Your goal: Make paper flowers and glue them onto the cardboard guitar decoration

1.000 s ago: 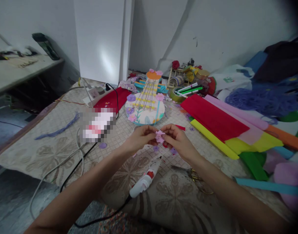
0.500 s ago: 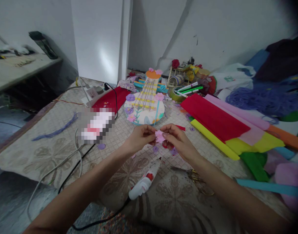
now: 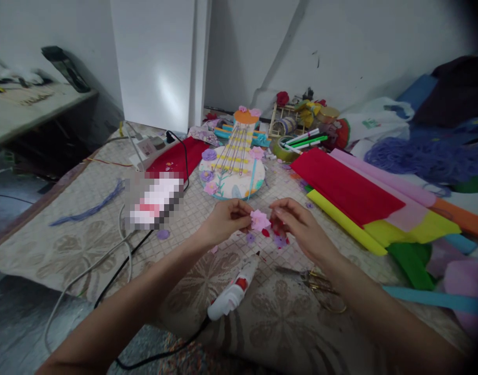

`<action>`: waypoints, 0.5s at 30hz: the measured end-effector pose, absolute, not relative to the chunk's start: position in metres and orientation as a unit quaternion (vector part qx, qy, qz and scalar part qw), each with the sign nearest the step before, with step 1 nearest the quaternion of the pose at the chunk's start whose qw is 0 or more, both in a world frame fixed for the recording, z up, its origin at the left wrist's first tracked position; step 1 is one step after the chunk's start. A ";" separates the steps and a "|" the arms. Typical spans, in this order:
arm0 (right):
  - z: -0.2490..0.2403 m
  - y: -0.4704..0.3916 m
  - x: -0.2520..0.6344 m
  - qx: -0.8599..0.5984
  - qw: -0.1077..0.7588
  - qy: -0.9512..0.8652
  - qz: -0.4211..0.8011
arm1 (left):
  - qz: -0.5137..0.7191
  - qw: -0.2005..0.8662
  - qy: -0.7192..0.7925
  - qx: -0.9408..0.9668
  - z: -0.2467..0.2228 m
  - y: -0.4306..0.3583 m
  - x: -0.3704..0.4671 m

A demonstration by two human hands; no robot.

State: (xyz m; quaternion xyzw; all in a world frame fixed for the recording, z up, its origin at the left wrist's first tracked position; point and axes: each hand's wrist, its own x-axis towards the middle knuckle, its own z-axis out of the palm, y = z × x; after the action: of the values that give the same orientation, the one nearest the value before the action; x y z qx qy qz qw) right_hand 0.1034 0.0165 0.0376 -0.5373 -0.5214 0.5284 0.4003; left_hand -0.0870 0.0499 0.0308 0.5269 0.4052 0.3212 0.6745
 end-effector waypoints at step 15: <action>0.003 -0.078 0.217 -0.577 0.002 -0.757 0.307 | 0.391 0.667 0.392 0.498 0.043 0.052 -0.071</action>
State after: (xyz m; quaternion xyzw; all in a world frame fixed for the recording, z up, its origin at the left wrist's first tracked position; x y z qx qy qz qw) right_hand 0.2169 -0.0785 0.0031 -0.5766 -0.7571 0.3072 0.0022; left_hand -0.0714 0.0521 0.0428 0.4981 0.3919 0.3913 0.6673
